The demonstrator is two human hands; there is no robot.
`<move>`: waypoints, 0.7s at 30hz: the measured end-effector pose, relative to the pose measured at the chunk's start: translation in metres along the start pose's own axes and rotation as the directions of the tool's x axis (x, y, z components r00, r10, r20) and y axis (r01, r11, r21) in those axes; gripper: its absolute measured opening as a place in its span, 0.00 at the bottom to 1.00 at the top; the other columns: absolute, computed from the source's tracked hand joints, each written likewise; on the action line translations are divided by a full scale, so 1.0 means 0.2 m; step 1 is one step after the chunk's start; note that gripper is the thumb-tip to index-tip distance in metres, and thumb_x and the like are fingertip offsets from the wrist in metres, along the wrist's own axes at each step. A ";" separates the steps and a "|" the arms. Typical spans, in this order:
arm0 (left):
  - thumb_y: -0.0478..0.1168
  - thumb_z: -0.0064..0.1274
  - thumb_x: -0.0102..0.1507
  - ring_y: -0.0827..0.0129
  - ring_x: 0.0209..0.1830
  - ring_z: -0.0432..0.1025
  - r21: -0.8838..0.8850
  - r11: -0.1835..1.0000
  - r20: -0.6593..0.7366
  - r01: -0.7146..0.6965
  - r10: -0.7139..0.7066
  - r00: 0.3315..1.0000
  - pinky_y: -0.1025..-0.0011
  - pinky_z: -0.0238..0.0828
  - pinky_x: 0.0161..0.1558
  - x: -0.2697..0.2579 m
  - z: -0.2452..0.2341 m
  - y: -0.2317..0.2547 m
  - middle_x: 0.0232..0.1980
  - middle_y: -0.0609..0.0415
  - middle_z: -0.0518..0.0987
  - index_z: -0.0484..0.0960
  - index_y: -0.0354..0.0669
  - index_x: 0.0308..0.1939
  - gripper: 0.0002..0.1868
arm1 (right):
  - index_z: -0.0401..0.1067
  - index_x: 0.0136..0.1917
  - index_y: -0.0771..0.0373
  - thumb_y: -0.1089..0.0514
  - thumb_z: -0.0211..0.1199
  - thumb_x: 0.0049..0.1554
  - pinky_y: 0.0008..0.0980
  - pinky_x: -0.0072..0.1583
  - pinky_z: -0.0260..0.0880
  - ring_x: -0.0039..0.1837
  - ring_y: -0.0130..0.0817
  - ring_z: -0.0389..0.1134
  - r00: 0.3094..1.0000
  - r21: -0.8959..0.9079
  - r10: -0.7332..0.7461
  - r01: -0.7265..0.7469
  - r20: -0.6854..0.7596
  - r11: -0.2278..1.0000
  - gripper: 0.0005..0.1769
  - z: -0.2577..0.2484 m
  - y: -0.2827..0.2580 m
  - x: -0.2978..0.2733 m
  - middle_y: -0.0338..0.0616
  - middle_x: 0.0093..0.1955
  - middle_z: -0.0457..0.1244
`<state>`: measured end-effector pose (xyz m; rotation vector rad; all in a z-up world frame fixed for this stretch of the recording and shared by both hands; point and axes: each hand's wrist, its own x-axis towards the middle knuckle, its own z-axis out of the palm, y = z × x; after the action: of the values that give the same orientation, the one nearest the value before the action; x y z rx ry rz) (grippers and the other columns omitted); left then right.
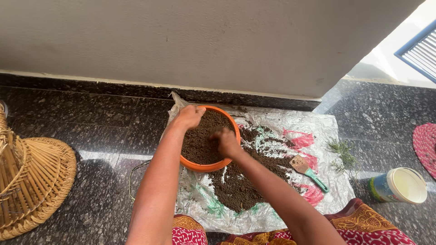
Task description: The person mixes soil by hand, breaking up clumps and transferring it between a pile on a plastic sheet and an orange pot.
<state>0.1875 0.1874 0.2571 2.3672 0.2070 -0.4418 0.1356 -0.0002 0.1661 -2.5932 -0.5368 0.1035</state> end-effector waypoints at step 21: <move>0.58 0.41 0.72 0.50 0.77 0.60 -0.068 0.993 0.001 0.097 -0.097 0.995 0.51 0.55 0.76 -0.10 -0.14 -0.10 0.76 0.43 0.65 0.69 0.44 0.72 0.31 | 0.42 0.84 0.41 0.37 0.40 0.67 0.58 0.80 0.25 0.87 0.45 0.25 0.953 -0.370 -0.097 0.203 0.286 0.907 0.35 -0.13 -0.30 0.15 0.40 0.88 0.30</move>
<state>0.1712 0.2204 0.2711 2.2983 0.3343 -0.4715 0.1456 0.0475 0.2181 -2.9362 -0.9399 0.3195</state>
